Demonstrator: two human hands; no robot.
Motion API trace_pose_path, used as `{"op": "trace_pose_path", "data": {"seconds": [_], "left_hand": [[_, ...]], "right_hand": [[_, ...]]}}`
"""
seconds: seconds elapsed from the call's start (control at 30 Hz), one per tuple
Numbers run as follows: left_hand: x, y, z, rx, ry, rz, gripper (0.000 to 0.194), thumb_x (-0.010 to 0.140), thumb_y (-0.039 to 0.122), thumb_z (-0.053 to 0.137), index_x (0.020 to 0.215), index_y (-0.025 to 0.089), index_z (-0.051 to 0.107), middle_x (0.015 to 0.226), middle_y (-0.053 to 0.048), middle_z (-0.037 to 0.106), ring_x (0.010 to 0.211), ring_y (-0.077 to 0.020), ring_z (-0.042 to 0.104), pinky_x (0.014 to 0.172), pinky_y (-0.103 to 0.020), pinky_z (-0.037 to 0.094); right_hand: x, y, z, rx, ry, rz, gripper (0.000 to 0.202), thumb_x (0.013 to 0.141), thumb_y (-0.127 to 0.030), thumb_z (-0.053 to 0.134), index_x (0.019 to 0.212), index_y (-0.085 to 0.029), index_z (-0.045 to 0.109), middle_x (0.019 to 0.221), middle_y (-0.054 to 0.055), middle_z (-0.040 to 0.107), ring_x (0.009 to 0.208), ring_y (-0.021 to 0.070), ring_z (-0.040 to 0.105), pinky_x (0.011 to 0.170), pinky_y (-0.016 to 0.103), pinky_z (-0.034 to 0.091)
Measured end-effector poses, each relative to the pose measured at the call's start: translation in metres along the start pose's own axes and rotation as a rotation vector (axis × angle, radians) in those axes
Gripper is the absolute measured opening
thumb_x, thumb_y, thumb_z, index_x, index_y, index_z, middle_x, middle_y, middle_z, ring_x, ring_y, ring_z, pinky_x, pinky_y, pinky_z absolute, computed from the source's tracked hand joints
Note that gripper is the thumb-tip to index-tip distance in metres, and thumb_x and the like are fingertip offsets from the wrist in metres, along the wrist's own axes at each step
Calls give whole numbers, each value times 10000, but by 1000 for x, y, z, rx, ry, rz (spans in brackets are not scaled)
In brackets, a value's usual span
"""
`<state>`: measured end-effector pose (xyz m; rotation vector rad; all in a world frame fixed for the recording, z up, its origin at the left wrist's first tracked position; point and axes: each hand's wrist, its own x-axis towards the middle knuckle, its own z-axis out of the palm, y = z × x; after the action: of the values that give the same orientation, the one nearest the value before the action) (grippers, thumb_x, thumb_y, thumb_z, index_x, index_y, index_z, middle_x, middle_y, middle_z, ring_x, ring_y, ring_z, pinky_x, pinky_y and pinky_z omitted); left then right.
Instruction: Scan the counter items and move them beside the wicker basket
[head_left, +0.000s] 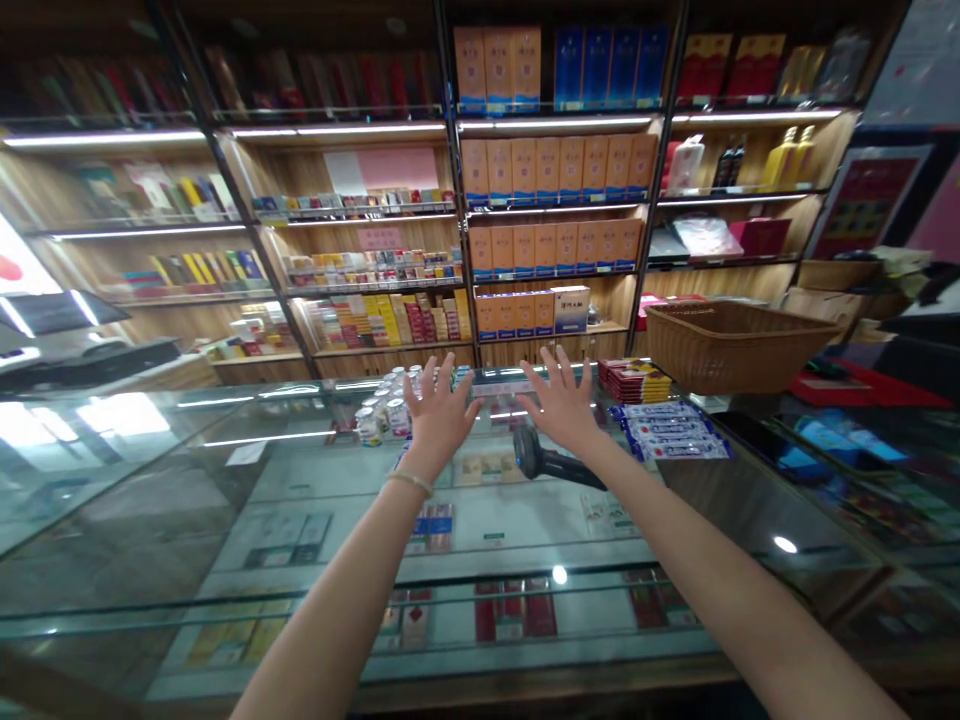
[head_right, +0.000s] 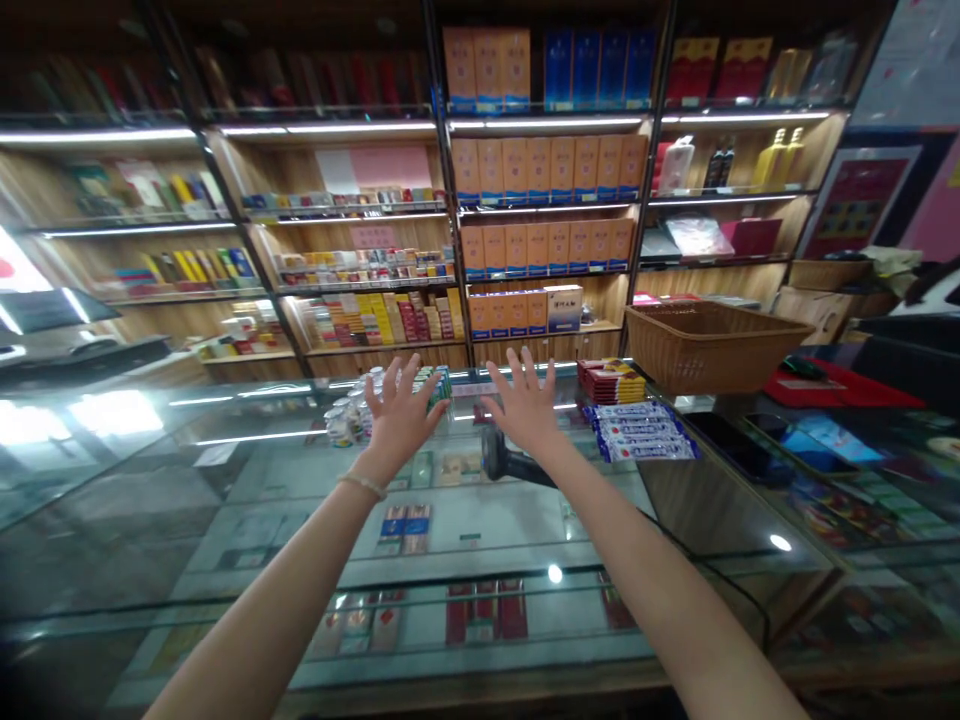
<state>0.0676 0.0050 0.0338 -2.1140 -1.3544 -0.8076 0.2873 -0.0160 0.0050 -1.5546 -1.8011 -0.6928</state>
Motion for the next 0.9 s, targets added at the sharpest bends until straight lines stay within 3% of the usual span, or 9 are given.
{"op": "trace_pose_path", "data": {"seconds": [0.37, 0.57, 0.73, 0.9], "left_hand": [[-35, -55, -12, 14, 2, -84, 447, 951, 449, 589, 1378, 320, 627, 1653, -106, 390, 1539, -380, 274, 1224, -707, 34], [-63, -83, -17, 88, -26, -139, 411, 958, 482, 569, 1306, 292, 678, 1635, -128, 412, 1517, -398, 300, 1208, -722, 64], [-92, -98, -14, 103, -35, -185, 392, 944, 487, 597, 1271, 295, 697, 1611, -129, 448, 1508, -389, 317, 1212, -704, 66], [-106, -105, -1, 99, -42, -225, 386, 941, 491, 601, 1257, 297, 707, 1604, -129, 459, 1497, -383, 333, 1209, -699, 75]], "right_hand": [[-3, -38, 7, 37, -24, -46, 550, 1018, -510, 472, 1520, -289, 489, 1657, 145, 359, 1544, 364, 250, 1205, 701, 101], [-3, -62, 18, 78, 3, -129, 545, 1015, -511, 469, 1509, -283, 504, 1652, 140, 364, 1548, 353, 228, 1217, 691, 47], [-9, -80, 27, 91, -16, -185, 536, 1026, -508, 447, 1507, -279, 508, 1644, 142, 379, 1542, 351, 243, 1218, 688, 48], [-11, -88, 34, 82, -56, -220, 531, 1033, -505, 444, 1506, -273, 510, 1655, 147, 361, 1542, 345, 254, 1223, 683, 34]]}}
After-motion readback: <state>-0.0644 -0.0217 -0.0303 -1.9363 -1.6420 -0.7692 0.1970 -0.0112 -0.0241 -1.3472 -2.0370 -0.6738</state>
